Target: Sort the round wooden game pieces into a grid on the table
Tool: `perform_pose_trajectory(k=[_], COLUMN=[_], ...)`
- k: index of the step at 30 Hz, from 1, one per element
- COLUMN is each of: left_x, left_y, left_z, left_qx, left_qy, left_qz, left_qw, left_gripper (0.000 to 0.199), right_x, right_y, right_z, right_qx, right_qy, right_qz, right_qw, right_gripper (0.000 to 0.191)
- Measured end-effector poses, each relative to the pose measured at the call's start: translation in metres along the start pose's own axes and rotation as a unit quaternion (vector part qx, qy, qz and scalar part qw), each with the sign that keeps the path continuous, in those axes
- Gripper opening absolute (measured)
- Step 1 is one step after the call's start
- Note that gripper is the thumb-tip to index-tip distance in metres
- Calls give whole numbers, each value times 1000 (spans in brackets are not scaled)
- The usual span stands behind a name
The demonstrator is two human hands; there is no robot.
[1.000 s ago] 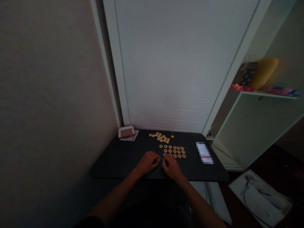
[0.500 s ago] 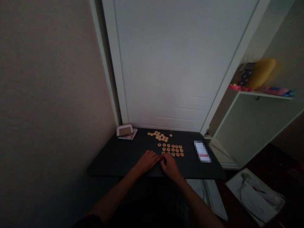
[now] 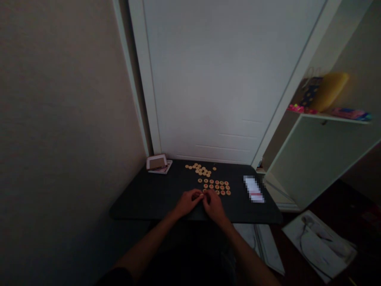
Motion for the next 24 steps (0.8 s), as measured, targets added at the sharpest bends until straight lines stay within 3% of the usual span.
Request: perform_pose_trajectory(k=[4, 9, 24], left_x=[-3, -2, 0], left_y=[2, 1, 0], left_z=[11, 17, 9], left_qx=[44, 60, 37], left_qy=[-117, -167, -83], left_qz=[-41, -36, -31], left_qw=[991, 984, 995], left_gripper=[27, 30, 30], right_x=[6, 6, 3], right_y=[0, 0, 0], right_z=[0, 4, 0], right_qx=[-13, -8, -17], right_qy=[27, 36, 55], right_qz=[-11, -7, 9], right_qw=[999, 999, 998], right_gripper=[16, 20, 19])
Point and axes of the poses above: each hand's wrist, its own y-axis towards the middle knuckle, its own x-axis out of the back of the hand, z = x × y, the point moved 9 cm from there along y, towards the middle knuckle, and after that the axes turned 11 degrees about -y, right-handed, at the moved point
